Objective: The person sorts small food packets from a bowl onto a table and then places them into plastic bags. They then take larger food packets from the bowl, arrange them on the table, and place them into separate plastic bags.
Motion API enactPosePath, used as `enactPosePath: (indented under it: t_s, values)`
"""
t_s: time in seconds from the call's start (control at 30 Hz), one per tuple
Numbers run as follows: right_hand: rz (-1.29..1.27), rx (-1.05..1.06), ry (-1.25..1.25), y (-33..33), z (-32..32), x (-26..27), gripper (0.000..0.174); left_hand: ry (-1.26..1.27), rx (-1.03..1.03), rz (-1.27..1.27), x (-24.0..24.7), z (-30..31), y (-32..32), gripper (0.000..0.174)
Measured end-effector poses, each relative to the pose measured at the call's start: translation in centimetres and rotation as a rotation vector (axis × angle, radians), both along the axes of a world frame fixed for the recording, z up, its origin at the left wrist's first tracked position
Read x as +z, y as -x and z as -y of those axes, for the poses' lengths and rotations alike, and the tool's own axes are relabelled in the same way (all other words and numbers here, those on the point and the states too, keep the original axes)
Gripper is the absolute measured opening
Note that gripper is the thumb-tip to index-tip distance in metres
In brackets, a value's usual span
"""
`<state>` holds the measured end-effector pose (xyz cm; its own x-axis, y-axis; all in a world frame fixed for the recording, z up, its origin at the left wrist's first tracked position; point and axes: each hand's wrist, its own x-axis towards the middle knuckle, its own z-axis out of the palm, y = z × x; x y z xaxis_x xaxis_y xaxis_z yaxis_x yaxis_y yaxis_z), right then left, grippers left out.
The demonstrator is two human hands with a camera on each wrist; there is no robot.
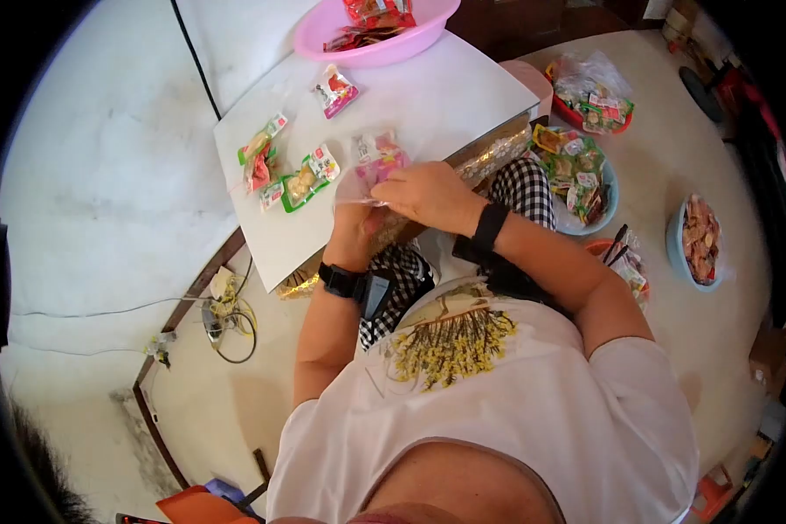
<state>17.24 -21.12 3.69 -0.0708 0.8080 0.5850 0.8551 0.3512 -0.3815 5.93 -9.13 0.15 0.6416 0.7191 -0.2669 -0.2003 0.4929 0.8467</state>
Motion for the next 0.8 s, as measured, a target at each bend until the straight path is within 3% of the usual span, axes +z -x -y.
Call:
enactPosePath:
  t_s: [0.07,0.17,0.27,0.47,0.57,0.63,0.7,0.77,0.8]
  values:
    - [-0.026,0.008,0.027,0.2,0.3,-0.5,0.01,-0.017,0.18,-0.083,-1.0,-0.5,-0.7,0.021]
    - [-0.078,-0.031,0.078,-0.2,0.4,-1.8,0.01,-0.059,0.095,0.054,-1.4,-1.2,-0.6,0.028]
    - [-0.102,-0.064,0.115,-0.3,0.7,-2.6,0.01,0.053,0.235,0.088,-1.6,-1.0,-1.4,0.032]
    - [-0.161,-0.127,0.113,-1.0,0.7,-3.5,0.013,0.364,0.29,0.204,-2.7,-2.9,-2.8,0.039]
    - [-0.14,-0.165,0.074,-2.4,0.3,-3.9,0.012,0.104,0.108,0.125,-2.0,-0.7,-0.3,0.049]
    - [-0.132,-0.155,0.087,-2.9,-0.1,-4.0,0.009,-0.505,-0.025,0.057,-6.0,0.1,1.8,0.058]
    - [-0.13,-0.112,0.151,-3.0,-0.3,-4.3,0.008,-0.665,-0.193,0.049,-6.3,1.1,4.2,0.065]
    - [-0.134,-0.058,0.197,-2.3,-0.9,-4.9,0.009,-0.368,-0.369,0.102,-1.4,3.2,5.7,0.072]
    - [-0.143,-0.035,0.213,-1.8,-1.0,-5.2,0.009,-0.437,-0.419,-0.015,1.0,3.9,5.9,0.075]
